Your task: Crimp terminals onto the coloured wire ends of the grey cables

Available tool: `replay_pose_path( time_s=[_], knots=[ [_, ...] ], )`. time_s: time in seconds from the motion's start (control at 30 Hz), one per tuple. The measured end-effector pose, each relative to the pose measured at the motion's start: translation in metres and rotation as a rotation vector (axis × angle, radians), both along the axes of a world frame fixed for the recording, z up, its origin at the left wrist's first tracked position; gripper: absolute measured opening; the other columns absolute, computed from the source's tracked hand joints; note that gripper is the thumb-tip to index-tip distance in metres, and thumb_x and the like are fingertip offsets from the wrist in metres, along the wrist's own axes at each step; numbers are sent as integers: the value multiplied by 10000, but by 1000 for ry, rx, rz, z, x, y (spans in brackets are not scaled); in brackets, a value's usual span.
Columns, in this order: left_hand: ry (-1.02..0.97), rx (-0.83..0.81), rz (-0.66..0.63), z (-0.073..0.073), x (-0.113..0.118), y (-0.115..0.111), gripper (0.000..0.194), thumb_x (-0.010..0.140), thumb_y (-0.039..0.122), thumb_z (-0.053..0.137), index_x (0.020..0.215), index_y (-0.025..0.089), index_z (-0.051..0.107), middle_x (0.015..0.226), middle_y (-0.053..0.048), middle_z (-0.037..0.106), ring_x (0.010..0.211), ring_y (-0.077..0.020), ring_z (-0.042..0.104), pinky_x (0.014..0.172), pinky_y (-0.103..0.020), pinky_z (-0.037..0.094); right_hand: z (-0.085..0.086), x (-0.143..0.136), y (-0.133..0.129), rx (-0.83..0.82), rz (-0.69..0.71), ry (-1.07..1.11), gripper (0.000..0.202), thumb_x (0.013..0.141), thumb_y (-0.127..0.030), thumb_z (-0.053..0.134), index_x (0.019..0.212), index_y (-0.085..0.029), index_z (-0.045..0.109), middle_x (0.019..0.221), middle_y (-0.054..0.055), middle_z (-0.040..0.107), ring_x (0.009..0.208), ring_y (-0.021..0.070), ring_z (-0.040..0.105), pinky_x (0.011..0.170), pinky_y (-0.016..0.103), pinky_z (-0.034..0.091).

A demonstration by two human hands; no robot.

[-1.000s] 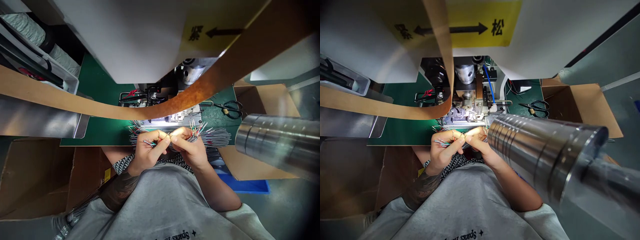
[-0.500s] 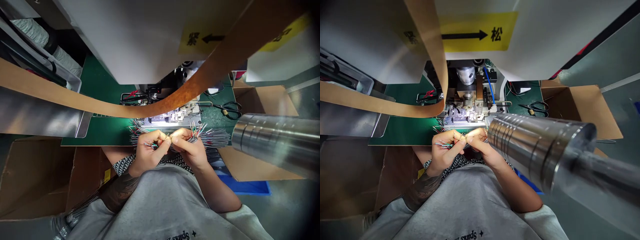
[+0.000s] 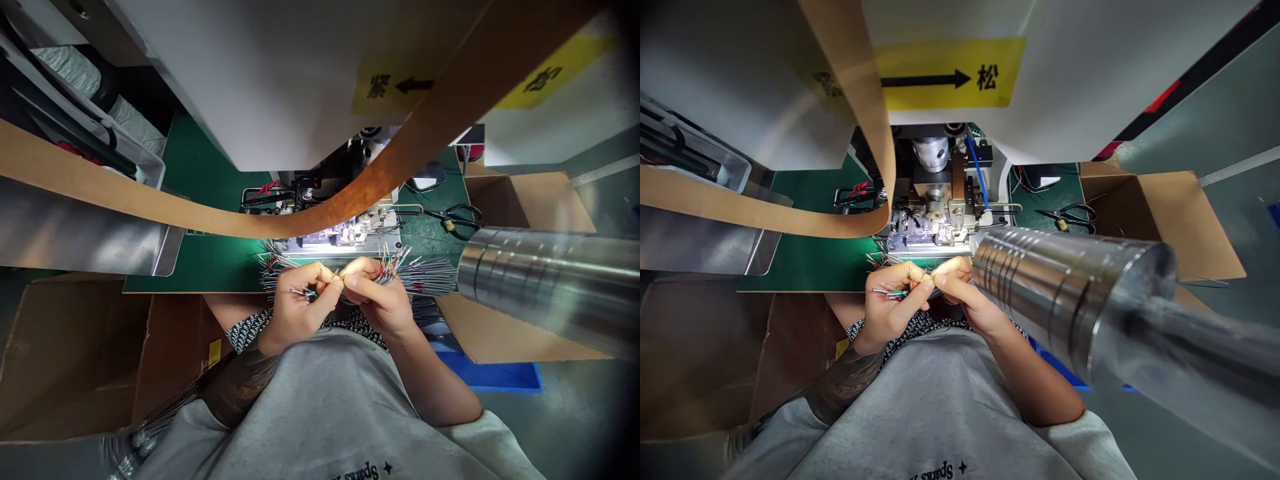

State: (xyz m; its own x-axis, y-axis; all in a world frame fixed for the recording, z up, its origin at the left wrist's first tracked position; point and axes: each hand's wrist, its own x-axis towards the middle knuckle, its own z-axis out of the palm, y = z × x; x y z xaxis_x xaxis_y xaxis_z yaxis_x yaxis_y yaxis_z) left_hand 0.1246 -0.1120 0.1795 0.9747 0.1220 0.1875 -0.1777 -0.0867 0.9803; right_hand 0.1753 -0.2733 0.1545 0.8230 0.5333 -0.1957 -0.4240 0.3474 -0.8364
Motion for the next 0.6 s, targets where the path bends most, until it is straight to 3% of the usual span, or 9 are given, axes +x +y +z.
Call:
replay_pose_path(
  time_s=[0.27,0.6],
  knots=[
    [-91,184,100,-1,-1,-2,356,1004,180,699,677,174,559,560,30,557,511,-85,445,542,-259,365,-2,-4,-1,-77,-42,-24,234,914,-398,882,832,-204,779,581,-51,419,571,97,331,564,297,243],
    [-209,293,156,-4,1,-3,372,957,119,704,678,182,467,589,60,422,533,-74,401,549,-238,362,2,-1,0,-99,-38,-23,306,908,-384,876,742,-196,701,579,-53,395,573,94,316,569,307,239]
  ],
)
